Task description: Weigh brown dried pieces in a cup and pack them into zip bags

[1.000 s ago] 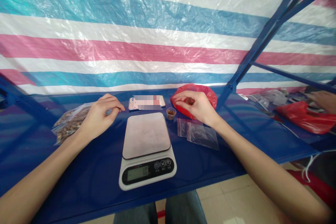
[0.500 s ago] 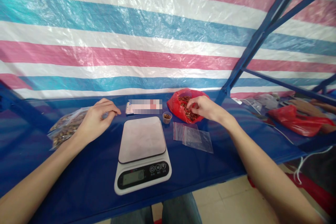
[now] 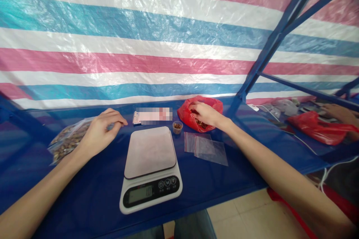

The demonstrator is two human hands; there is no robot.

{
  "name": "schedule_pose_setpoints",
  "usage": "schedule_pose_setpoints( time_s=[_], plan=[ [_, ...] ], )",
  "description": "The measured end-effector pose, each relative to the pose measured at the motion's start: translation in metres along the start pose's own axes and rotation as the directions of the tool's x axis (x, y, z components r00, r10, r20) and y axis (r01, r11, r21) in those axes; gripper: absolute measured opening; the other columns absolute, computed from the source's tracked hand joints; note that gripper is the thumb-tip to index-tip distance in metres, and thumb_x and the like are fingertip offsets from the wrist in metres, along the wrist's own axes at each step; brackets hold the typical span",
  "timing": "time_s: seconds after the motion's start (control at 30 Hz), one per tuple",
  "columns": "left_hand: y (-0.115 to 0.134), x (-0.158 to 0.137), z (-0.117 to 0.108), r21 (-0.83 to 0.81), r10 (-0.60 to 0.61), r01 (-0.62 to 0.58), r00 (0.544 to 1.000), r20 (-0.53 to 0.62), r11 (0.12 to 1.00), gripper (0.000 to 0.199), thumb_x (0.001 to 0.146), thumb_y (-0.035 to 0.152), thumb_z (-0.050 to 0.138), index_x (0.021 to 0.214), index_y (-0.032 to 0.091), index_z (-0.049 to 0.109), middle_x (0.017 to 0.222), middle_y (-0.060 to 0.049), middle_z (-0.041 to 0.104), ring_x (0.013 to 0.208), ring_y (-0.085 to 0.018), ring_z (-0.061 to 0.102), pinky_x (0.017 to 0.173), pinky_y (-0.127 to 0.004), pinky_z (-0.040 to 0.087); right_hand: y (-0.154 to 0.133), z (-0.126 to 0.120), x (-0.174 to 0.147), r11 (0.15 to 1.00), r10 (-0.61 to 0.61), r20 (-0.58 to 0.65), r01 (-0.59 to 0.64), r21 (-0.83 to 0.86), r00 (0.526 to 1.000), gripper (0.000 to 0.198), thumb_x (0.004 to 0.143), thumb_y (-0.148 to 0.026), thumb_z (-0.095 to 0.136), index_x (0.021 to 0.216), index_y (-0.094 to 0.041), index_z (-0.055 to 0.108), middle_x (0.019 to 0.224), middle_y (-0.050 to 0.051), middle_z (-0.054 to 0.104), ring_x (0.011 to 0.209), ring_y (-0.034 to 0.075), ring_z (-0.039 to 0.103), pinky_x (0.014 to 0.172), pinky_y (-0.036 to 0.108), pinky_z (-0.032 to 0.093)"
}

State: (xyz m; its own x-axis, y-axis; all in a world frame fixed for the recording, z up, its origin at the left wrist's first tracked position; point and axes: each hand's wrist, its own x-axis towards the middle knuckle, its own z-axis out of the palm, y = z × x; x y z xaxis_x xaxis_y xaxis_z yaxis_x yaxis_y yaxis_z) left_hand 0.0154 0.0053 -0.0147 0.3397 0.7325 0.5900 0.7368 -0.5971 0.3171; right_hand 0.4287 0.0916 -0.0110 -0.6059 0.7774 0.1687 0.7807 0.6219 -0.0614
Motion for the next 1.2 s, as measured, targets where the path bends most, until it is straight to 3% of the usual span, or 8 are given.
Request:
schedule_pose_setpoints(
  time_s=[0.23, 0.33, 0.5, 0.8, 0.97, 1.2],
  plan=[
    [0.002, 0.001, 0.001, 0.0, 0.014, -0.014, 1.0, -0.001, 1.0, 0.027, 0.092, 0.019, 0.051, 0.078, 0.021, 0.074, 0.085, -0.003, 0.074, 0.089, -0.022, 0.063, 0.085, -0.035, 0.049, -0.005, 0.007, -0.01, 1.0, 0.016, -0.056, -0.015, 0.022, 0.998, 0.039, 0.095, -0.008, 0.055, 0.133, -0.013, 0.065, 0.135, 0.019, 0.064, 0.12, 0.029, 0.065, 0.103, 0.038, 0.048],
    [0.002, 0.0, 0.001, 0.001, 0.015, -0.015, 1.0, 0.001, 1.0, 0.027, 0.092, 0.019, 0.051, 0.078, 0.021, 0.074, 0.085, -0.003, 0.074, 0.089, -0.022, 0.063, 0.085, -0.035, 0.049, -0.003, 0.005, -0.013, 0.989, -0.031, -0.087, 0.044, 0.144, 0.996, 0.032, 0.089, -0.003, 0.058, 0.116, -0.014, 0.069, 0.122, 0.015, 0.068, 0.111, 0.027, 0.065, 0.097, 0.036, 0.049],
    [0.004, 0.001, 0.0, 0.001, 0.011, -0.011, 1.0, 0.002, 1.0, 0.028, 0.093, 0.019, 0.051, 0.077, 0.021, 0.074, 0.084, -0.003, 0.074, 0.089, -0.021, 0.062, 0.085, -0.034, 0.049, -0.003, 0.005, -0.013, 0.96, -0.005, -0.147, 0.046, 0.277, 0.989, 0.026, 0.078, 0.005, 0.054, 0.086, -0.017, 0.064, 0.091, 0.006, 0.067, 0.079, 0.018, 0.061, 0.075, 0.029, 0.045],
    [0.008, 0.002, -0.002, -0.009, -0.014, 0.014, 1.0, -0.013, 1.0, 0.028, 0.091, 0.021, 0.05, 0.076, 0.022, 0.074, 0.082, -0.003, 0.074, 0.088, -0.022, 0.063, 0.086, -0.035, 0.049, 0.0, 0.015, -0.011, 0.905, 0.092, -0.146, -0.021, 0.426, 0.985, 0.028, 0.072, 0.003, 0.054, 0.087, -0.016, 0.068, 0.085, 0.004, 0.071, 0.066, 0.016, 0.06, 0.061, 0.026, 0.043],
    [0.008, 0.002, -0.002, -0.006, -0.027, 0.027, 0.999, -0.022, 1.0, 0.028, 0.091, 0.021, 0.05, 0.075, 0.023, 0.073, 0.083, -0.003, 0.074, 0.089, -0.022, 0.063, 0.086, -0.035, 0.05, -0.001, 0.012, -0.011, 0.926, 0.027, -0.248, 0.069, 0.371, 0.969, 0.029, 0.072, 0.004, 0.051, 0.079, -0.017, 0.07, 0.085, 0.006, 0.073, 0.071, 0.017, 0.064, 0.07, 0.028, 0.047],
    [0.008, 0.001, -0.003, 0.003, -0.038, 0.038, 0.999, -0.01, 0.999, 0.029, 0.092, 0.022, 0.049, 0.076, 0.022, 0.074, 0.083, -0.003, 0.075, 0.09, -0.022, 0.063, 0.088, -0.036, 0.05, 0.0, 0.001, -0.012, 0.938, 0.034, -0.307, 0.075, 0.337, 0.951, 0.027, 0.079, 0.001, 0.056, 0.082, -0.017, 0.076, 0.093, 0.009, 0.077, 0.084, 0.022, 0.072, 0.078, 0.03, 0.052]
  ],
)
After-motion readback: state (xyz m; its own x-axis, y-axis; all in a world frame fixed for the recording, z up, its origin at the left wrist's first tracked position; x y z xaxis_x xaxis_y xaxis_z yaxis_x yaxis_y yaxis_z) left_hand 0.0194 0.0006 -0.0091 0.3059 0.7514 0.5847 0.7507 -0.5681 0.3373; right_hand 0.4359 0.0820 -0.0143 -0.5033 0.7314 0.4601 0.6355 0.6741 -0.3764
